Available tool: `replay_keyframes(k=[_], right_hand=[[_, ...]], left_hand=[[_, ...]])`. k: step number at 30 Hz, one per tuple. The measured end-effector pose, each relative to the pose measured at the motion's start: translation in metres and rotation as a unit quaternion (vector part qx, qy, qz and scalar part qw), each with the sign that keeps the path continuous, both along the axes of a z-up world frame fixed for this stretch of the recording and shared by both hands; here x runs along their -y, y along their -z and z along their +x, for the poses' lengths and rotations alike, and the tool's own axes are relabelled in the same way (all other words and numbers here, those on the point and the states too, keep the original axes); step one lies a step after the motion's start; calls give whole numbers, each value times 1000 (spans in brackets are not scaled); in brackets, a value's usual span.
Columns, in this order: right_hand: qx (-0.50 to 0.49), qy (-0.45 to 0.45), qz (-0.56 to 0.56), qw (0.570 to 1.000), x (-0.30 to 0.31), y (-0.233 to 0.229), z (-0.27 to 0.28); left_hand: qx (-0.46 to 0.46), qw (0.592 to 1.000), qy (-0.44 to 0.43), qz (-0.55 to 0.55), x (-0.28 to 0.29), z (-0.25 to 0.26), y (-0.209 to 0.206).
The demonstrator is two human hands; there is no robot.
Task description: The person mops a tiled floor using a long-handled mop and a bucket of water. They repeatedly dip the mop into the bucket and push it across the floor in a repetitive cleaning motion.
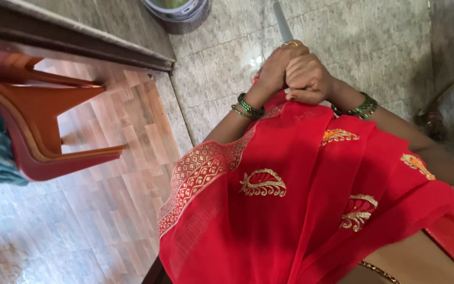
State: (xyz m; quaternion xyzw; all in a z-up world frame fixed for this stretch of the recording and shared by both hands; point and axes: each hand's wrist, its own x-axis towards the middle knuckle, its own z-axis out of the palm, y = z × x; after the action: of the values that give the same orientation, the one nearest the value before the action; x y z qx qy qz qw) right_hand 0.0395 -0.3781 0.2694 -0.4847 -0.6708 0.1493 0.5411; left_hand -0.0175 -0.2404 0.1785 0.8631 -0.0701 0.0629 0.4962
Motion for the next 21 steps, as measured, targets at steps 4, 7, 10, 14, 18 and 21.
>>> replay_keyframes(k=[4, 7, 10, 14, 18, 21], right_hand=[[18, 34, -35, 999, -25, 41, 40], [66, 44, -75, 994, -51, 76, 79], [99, 57, -97, 989, -82, 98, 132], [135, 91, -194, 967, -122, 111, 197], [128, 91, -245, 957, -139, 115, 218], [142, 91, -238, 957, -127, 125, 198]], left_hand=[[53, 996, 15, 77, -33, 57, 51], [63, 994, 38, 82, -58, 98, 81], [132, 990, 36, 36, -98, 146, 88], [47, 999, 11, -13, -136, 213, 102], [12, 996, 28, -89, -150, 239, 129], [217, 976, -19, -5, -136, 219, 150]])
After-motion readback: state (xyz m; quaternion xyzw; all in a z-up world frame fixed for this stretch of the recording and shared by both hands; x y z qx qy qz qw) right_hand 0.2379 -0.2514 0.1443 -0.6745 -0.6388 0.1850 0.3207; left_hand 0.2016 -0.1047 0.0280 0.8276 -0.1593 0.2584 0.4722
